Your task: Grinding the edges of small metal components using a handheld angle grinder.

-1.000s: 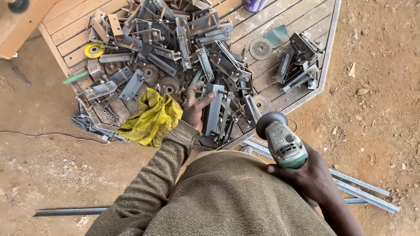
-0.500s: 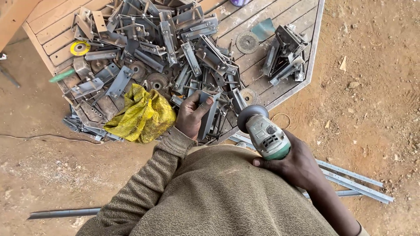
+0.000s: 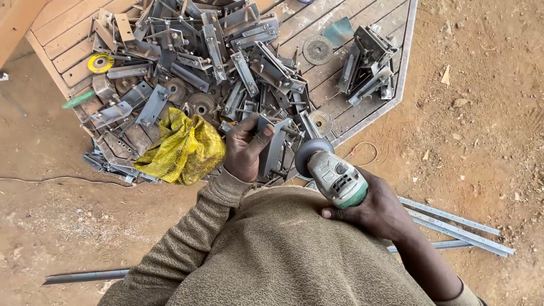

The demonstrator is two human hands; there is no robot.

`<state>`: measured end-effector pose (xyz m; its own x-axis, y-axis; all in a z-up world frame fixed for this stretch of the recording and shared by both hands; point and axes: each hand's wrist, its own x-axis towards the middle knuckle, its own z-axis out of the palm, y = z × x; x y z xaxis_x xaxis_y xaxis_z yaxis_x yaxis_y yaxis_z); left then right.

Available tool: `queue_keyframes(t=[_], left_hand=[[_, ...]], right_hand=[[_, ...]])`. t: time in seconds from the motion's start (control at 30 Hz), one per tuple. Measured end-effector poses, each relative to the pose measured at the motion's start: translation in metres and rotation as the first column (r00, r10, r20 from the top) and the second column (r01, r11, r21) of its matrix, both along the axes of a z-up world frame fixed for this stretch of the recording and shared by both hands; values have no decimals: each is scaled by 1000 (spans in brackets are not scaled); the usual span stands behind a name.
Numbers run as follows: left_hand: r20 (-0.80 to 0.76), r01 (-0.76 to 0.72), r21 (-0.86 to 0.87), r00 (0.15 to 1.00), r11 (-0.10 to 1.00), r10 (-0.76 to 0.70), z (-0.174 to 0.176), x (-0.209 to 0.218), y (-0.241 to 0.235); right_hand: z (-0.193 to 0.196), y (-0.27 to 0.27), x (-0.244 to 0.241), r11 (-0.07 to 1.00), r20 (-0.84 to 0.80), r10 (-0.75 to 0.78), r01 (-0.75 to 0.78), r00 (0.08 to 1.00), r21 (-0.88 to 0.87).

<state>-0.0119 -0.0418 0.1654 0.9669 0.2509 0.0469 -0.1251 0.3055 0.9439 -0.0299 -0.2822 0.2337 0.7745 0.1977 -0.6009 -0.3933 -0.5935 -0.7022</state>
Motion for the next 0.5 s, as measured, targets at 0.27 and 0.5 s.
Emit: queue_keyframes(t=[0.27, 0.5], left_hand=[[205, 1, 274, 977, 962, -59, 5, 19, 30], [221, 29, 253, 971, 967, -87, 7, 14, 13]], right_hand=[[-8, -10, -1, 994, 29, -49, 46, 998, 100], [2, -4, 2, 981, 89, -52, 34, 995, 190]])
